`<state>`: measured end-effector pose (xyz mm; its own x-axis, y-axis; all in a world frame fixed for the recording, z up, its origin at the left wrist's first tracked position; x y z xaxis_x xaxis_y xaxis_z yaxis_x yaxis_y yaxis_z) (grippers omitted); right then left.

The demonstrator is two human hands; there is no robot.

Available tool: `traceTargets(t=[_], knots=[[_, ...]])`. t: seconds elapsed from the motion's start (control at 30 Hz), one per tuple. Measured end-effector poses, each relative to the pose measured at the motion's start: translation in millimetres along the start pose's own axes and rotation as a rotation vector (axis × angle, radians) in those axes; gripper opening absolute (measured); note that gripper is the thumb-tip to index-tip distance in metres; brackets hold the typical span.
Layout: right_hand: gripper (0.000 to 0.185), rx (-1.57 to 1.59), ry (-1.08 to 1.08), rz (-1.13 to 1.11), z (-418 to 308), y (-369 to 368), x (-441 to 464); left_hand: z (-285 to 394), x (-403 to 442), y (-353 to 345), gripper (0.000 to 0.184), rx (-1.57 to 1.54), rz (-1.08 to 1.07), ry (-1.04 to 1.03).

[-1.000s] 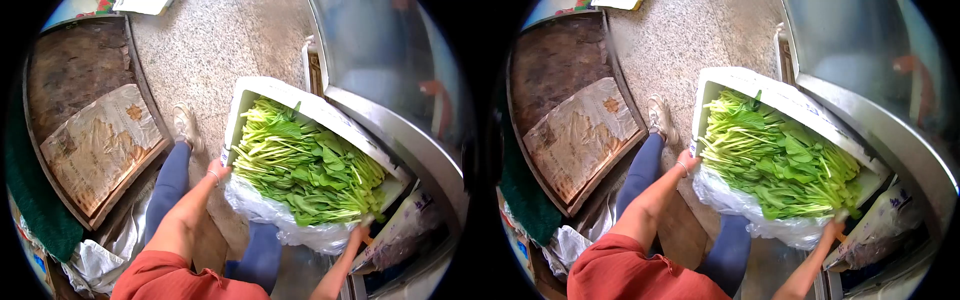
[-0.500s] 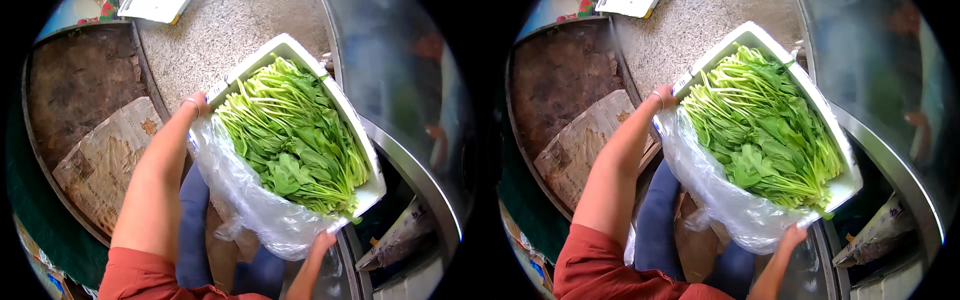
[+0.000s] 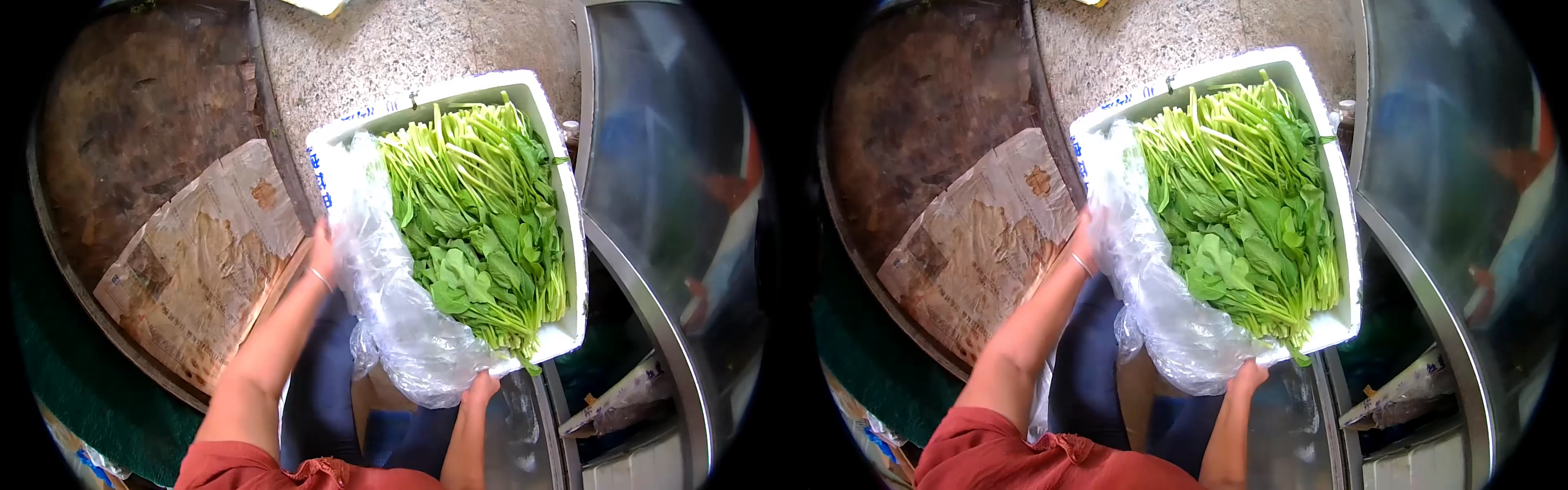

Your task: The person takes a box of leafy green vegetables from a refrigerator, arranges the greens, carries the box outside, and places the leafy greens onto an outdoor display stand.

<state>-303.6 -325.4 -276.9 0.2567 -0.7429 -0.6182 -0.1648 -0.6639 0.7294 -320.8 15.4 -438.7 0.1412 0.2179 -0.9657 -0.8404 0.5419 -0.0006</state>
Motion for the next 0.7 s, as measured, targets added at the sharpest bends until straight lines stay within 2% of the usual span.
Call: traceTargets(t=[0.03,0.07,0.1,0.13,0.2,0.23,0.33,0.4,0.43,0.57,0.6,0.63,0.7], knots=[[0.032,0.010,-0.008,-0.009,1.1,1.7,1.9,-19.7,-16.5,-6.9,0.041,0.257,-0.110,-0.103],[0.030,0.027,-0.014,-0.022,1.9,0.2,4.6,-43.0,-33.5,-13.7,0.037,-0.019,-0.036,0.111],[0.030,0.024,-0.004,-0.019,1.5,-1.1,6.3,-39.4,-47.4,-28.7,0.033,-0.270,-0.027,0.143],[0.031,0.014,-0.015,-0.007,1.3,-2.0,7.5,-44.1,-39.5,-27.5,0.033,-0.279,-0.031,0.143],[0.033,0.004,-0.025,0.005,-0.8,-6.1,7.5,-46.4,-21.8,-16.3,0.030,0.128,0.056,-0.010],[0.033,0.010,-0.042,-0.037,-2.1,-5.0,3.7,-45.6,-21.7,-10.3,0.030,0.132,0.057,-0.003],[0.033,0.022,-0.079,-0.059,-10.1,-8.5,-6.4,-7.3,-26.9,-17.0,0.029,0.215,-0.008,0.019],[0.033,0.040,-0.100,-0.041,-18.2,-22.4,-15.0,13.6,-19.7,-19.8,0.027,0.173,-0.052,-0.113],[0.033,0.069,-0.096,-0.081,-24.9,-31.4,-20.7,34.4,-19.8,-27.1,0.027,0.211,-0.035,-0.115],[0.031,0.234,-0.116,-0.108,-40.3,-84.6,-33.5,100.1,19.1,-39.9,0.028,0.301,-0.042,-0.157],[0.031,0.262,-0.123,-0.142,-46.8,-103.5,-38.6,115.4,34.6,-44.3,0.029,0.285,-0.078,-0.283],[0.032,0.289,-0.129,-0.175,-56.9,-123.1,-44.7,138.5,48.6,-50.9,0.032,0.421,-0.001,-0.164],[0.030,0.309,-0.193,-0.190,-67.8,-157.2,-51.9,178.6,71.1,-63.9,0.038,0.344,-0.113,-0.259]])
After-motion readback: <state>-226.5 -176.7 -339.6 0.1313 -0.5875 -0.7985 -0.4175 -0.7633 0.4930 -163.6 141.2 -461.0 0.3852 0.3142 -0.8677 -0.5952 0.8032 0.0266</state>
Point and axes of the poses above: each hand's wrist, its own x-axis towards the middle knuckle, its own y-axis out of the back of the hand, z = x × y, the point moved 2 cm from there along x, towards the middle knuckle
